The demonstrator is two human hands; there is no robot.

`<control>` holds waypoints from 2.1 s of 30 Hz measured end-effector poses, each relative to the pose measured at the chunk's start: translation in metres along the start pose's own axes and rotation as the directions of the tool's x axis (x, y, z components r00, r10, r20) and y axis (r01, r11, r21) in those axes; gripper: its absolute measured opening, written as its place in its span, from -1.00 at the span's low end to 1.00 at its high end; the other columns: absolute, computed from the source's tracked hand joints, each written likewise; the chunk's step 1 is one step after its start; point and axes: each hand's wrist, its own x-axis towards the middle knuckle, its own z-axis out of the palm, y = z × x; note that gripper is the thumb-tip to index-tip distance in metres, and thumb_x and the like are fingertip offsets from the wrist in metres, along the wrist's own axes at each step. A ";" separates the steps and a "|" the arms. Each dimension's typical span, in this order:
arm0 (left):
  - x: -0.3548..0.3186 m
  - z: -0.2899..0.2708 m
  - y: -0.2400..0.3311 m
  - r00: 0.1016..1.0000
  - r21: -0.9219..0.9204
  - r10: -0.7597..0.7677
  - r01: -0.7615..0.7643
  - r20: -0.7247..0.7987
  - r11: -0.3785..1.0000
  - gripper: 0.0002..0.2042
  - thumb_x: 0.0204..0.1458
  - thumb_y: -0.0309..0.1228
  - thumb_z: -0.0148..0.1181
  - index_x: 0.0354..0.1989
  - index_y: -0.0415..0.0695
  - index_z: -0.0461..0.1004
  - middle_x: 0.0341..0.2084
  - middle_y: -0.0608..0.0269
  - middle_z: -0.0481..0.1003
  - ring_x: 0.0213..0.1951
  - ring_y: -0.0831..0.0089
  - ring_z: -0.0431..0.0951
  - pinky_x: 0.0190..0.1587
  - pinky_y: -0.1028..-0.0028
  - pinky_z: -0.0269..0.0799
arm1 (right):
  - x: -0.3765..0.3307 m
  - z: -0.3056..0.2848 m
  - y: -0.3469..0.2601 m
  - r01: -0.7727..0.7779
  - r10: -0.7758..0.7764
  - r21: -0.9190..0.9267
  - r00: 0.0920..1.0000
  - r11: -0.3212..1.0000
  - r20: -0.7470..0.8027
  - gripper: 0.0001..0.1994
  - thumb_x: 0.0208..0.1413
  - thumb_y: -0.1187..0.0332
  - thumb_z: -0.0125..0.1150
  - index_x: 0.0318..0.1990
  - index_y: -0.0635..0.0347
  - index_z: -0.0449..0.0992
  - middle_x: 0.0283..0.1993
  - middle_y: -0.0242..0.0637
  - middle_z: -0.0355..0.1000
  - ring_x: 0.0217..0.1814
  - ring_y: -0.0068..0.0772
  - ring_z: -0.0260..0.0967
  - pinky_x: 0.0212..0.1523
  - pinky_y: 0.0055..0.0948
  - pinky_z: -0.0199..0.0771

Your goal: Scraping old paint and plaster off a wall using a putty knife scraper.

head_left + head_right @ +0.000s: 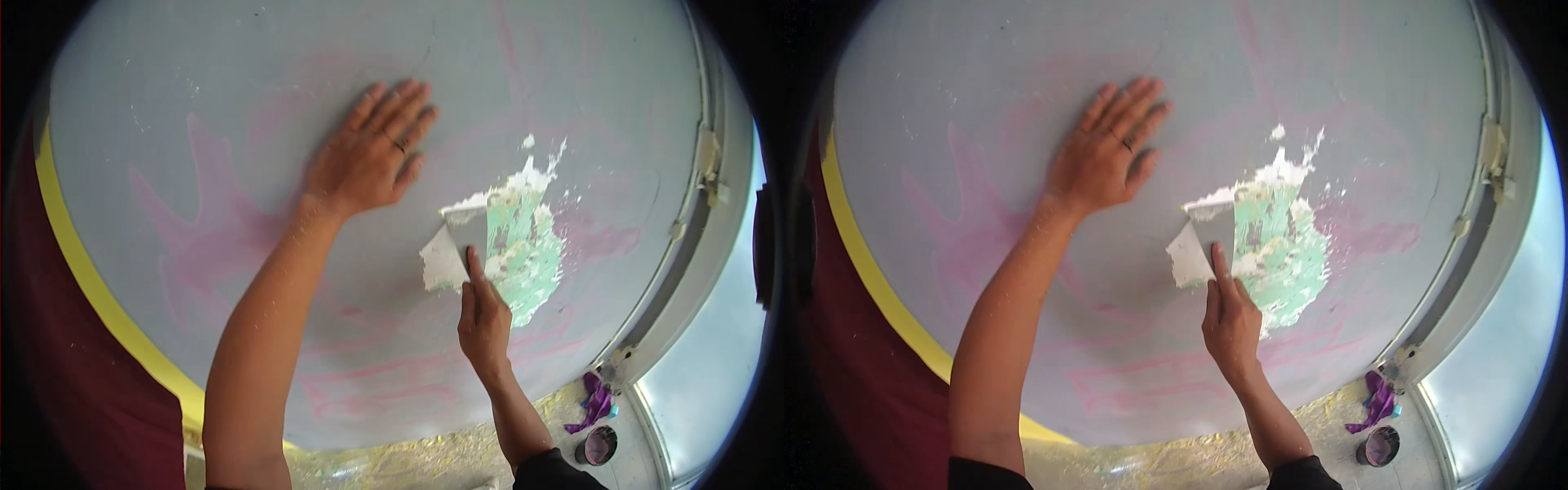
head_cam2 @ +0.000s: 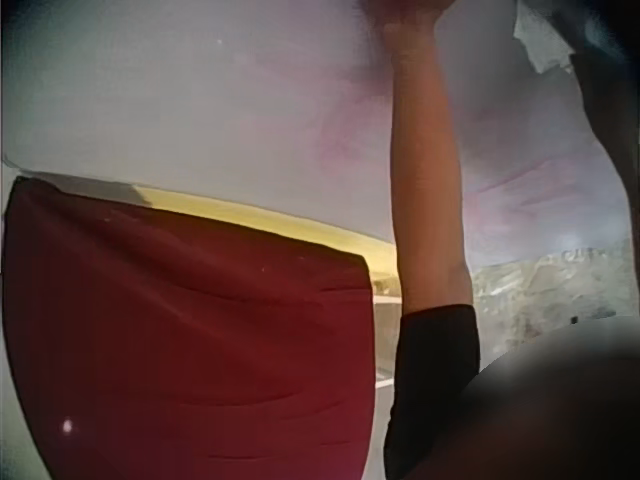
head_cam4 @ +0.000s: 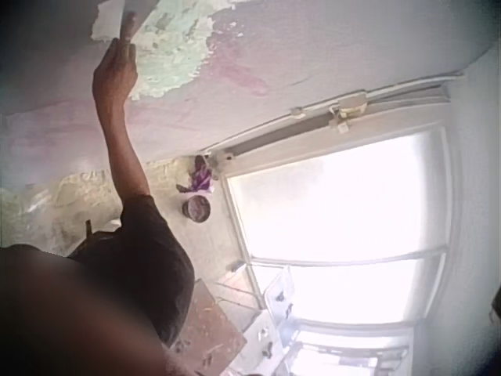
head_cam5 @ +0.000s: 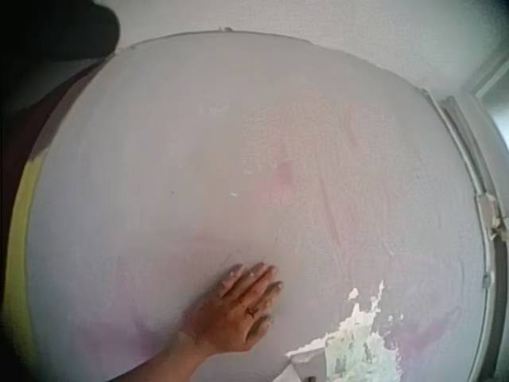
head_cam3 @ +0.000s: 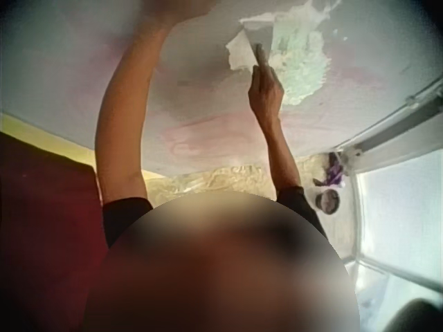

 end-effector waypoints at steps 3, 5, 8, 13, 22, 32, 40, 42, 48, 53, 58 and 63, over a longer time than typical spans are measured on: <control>-0.014 -0.002 -0.002 0.994 -0.072 0.102 -0.103 -0.028 0.992 -0.51 0.23 -0.24 0.03 0.29 -0.20 0.38 0.39 0.15 0.26 0.47 0.33 0.13 0.53 0.16 -0.09 | 0.006 -0.008 -0.006 0.011 -0.010 -0.117 1.000 0.993 0.009 -0.44 0.31 0.48 0.06 0.44 -0.20 0.30 -0.47 -0.18 0.38 -0.54 -0.10 0.35 -0.45 -0.19 0.39; -0.018 -0.009 -0.004 0.995 -0.070 0.086 -0.090 -0.056 0.994 -0.52 0.22 -0.26 0.02 0.27 -0.21 0.40 0.38 0.15 0.28 0.46 0.34 0.14 0.54 0.19 -0.08 | 0.010 -0.020 -0.012 0.017 -0.008 -0.106 0.996 0.994 0.090 -0.45 0.30 0.48 0.08 0.41 -0.23 0.34 -0.51 -0.19 0.37 -0.55 -0.13 0.34 -0.45 -0.22 0.40; -0.025 -0.005 -0.005 0.998 -0.104 0.037 -0.042 -0.051 0.994 -0.54 0.21 -0.29 0.02 0.25 -0.22 0.42 0.38 0.15 0.29 0.45 0.35 0.16 0.54 0.24 -0.06 | 0.010 -0.014 -0.016 -0.007 0.013 -0.061 0.995 0.998 0.101 -0.47 0.28 0.51 0.10 0.39 -0.14 0.38 -0.52 -0.18 0.35 -0.54 -0.22 0.30 -0.41 -0.33 0.40; -0.018 -0.001 -0.005 0.999 -0.106 0.045 -0.048 -0.029 0.993 -0.52 0.21 -0.30 0.01 0.28 -0.24 0.39 0.38 0.13 0.28 0.45 0.34 0.17 0.53 0.25 -0.04 | 0.009 -0.009 -0.011 -0.032 0.038 -0.066 0.996 0.997 0.083 -0.48 0.28 0.53 0.09 0.39 -0.06 0.38 -0.51 -0.16 0.33 -0.53 -0.24 0.27 -0.37 -0.39 0.40; -0.009 -0.006 0.000 0.997 -0.090 0.071 -0.068 0.033 0.994 -0.41 0.14 -0.35 0.10 0.38 -0.25 0.26 0.41 0.08 0.23 0.46 0.25 0.15 0.52 0.21 0.01 | 0.009 0.007 0.005 0.021 -0.020 -0.082 1.000 0.996 0.012 -0.45 0.30 0.44 0.10 0.44 -0.20 0.31 -0.50 -0.15 0.37 -0.56 -0.12 0.38 -0.47 -0.18 0.41; -0.012 -0.003 -0.005 0.995 -0.043 0.095 -0.095 -0.007 0.995 -0.51 0.25 -0.32 -0.08 0.31 -0.29 0.34 0.39 0.06 0.25 0.46 0.27 0.16 0.54 0.24 -0.07 | 0.049 -0.017 -0.026 -0.209 0.254 0.433 0.966 0.877 -0.049 -0.51 0.38 0.44 0.00 0.45 -0.02 0.28 -0.56 -0.52 0.15 -0.51 -0.71 -0.05 -0.46 -0.59 0.05; -0.015 -0.001 -0.008 0.997 -0.185 0.064 -0.072 -0.047 0.980 -0.49 0.20 -0.38 0.04 0.33 -0.30 0.31 0.40 0.05 0.23 0.46 0.22 0.14 0.52 0.20 -0.02 | -0.006 -0.033 -0.040 -0.228 0.209 0.130 0.967 0.965 0.143 -0.52 0.38 0.42 0.02 0.42 -0.07 0.31 -0.67 -0.44 0.09 -0.60 -0.60 -0.02 -0.48 -0.53 0.13; -0.018 0.001 -0.010 0.997 -0.101 0.062 -0.066 -0.046 0.993 -0.49 0.24 -0.28 -0.04 0.31 -0.30 0.34 0.41 0.08 0.23 0.47 0.29 0.11 0.54 0.27 -0.11 | -0.016 -0.033 -0.040 -0.208 0.197 0.064 0.970 0.976 0.142 -0.52 0.37 0.42 0.03 0.42 -0.09 0.32 -0.68 -0.36 0.14 -0.61 -0.52 0.07 -0.48 -0.50 0.19; -0.015 0.008 -0.004 0.996 -0.146 0.058 -0.066 -0.061 0.987 -0.49 0.22 -0.28 -0.02 0.33 -0.24 0.34 0.41 0.11 0.23 0.48 0.30 0.11 0.55 0.28 -0.11 | -0.011 -0.044 -0.016 0.074 -0.035 -0.268 0.989 0.961 0.147 -0.49 0.31 0.35 0.12 0.41 -0.21 0.33 -0.51 -0.19 0.43 -0.55 -0.13 0.41 -0.46 -0.22 0.45; -0.016 -0.001 -0.004 0.999 -0.146 0.033 -0.037 -0.027 0.989 -0.48 0.20 -0.33 0.07 0.34 -0.20 0.32 0.43 0.14 0.20 0.48 0.29 0.11 0.53 0.25 -0.05 | 0.025 -0.064 0.006 0.383 -0.217 -0.457 0.901 0.803 0.374 -0.42 0.32 0.26 0.11 0.47 -0.39 0.20 -0.44 -0.28 0.40 -0.60 -0.10 0.41 -0.59 -0.13 0.47; -0.017 0.001 -0.002 1.000 -0.080 0.011 -0.013 -0.019 0.997 -0.48 0.21 -0.28 0.01 0.33 -0.21 0.34 0.42 0.11 0.21 0.48 0.32 0.11 0.55 0.27 -0.10 | 0.065 -0.084 0.017 0.528 -0.283 -0.451 0.817 0.720 0.503 -0.48 0.33 0.25 0.10 0.43 -0.41 0.28 -0.44 -0.29 0.40 -0.62 -0.18 0.40 -0.59 -0.18 0.47; -0.011 0.000 -0.001 1.000 -0.066 0.017 -0.017 0.001 0.998 -0.42 0.15 -0.29 0.10 0.40 -0.02 0.28 0.46 0.18 0.14 0.48 0.33 0.10 0.54 0.26 -0.06 | 0.106 -0.091 0.034 0.703 -0.379 -0.380 0.669 0.601 0.639 -0.46 0.31 0.22 0.15 0.42 -0.50 0.28 -0.48 -0.32 0.39 -0.63 -0.15 0.39 -0.60 -0.19 0.48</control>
